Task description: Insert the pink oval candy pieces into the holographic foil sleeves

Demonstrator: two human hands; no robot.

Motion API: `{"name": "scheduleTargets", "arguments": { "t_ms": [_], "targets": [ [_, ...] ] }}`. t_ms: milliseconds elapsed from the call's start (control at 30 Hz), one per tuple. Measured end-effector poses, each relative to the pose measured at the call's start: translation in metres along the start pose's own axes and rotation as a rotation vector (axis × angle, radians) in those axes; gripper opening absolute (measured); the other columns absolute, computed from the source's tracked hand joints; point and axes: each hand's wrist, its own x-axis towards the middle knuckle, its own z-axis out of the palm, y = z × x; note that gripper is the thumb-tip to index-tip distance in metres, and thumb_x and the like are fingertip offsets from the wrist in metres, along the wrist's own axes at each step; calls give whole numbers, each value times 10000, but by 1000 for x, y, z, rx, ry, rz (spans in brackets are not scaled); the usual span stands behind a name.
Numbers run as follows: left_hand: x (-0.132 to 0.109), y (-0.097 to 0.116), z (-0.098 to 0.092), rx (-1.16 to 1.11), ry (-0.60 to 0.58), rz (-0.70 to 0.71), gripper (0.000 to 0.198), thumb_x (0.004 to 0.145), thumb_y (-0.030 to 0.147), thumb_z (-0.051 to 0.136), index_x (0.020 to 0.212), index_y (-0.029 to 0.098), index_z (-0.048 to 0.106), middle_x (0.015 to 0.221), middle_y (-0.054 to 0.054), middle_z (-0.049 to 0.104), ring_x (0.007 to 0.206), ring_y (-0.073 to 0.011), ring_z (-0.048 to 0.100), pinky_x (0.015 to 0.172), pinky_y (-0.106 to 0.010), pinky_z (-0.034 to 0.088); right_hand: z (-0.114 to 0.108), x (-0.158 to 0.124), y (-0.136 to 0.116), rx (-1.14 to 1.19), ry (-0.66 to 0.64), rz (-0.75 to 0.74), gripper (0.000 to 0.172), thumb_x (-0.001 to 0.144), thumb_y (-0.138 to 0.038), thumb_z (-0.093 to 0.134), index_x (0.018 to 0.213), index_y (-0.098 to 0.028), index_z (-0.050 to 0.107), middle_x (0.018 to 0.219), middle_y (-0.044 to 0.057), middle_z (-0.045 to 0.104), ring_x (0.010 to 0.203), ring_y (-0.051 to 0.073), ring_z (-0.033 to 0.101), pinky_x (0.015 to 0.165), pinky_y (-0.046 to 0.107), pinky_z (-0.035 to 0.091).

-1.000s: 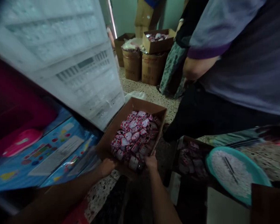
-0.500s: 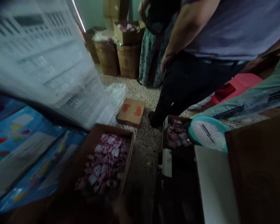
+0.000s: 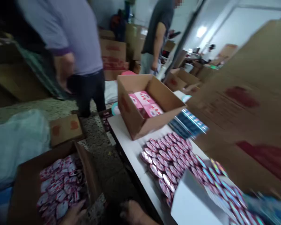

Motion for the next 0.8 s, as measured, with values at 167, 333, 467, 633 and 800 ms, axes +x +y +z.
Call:
{"name": "scheduleTargets", "arguments": {
  "t_ms": [167,333,467,633,800],
  "targets": [
    [12,90,-8,57,-18,243,389,771,278,379,1115,194,539,1113,-45,613,1034,-142,564,916,-259,426,-66,-60,57,-64,343,-14,313,788,-211,408,1008,-226,630,946,65,655,897,194,595,803,285,433],
    [-3,247,4,91,53,563,360,817,338,360,1067,182,566,1066,-47,634,982,-154,581,896,-270,432,-117,-139,115,-7,958,4,267,833,-296,391,902,-182,623,888,92,627,857,193,567,787,325,442],
    [-28,397,44,114,50,834,339,841,332,372,1093,197,555,1104,-35,603,1018,-142,542,904,-247,407,-179,-192,162,95,1023,68,299,841,-365,384,873,-171,610,868,80,629,791,171,577,702,281,459],
    [-52,489,115,284,-39,924,263,841,271,418,954,158,626,1029,-60,620,992,-142,541,898,-247,397,-272,-178,247,-190,1117,105,427,806,-448,369,1005,-134,577,1022,147,594,944,244,536,829,388,408],
    [-56,473,152,280,-20,910,372,777,381,521,1072,160,573,1182,-89,534,1089,-185,485,932,-314,382,-289,-109,309,-451,736,70,500,673,-496,509,1043,-167,581,1106,168,547,950,304,525,748,420,418]
  ]
}}
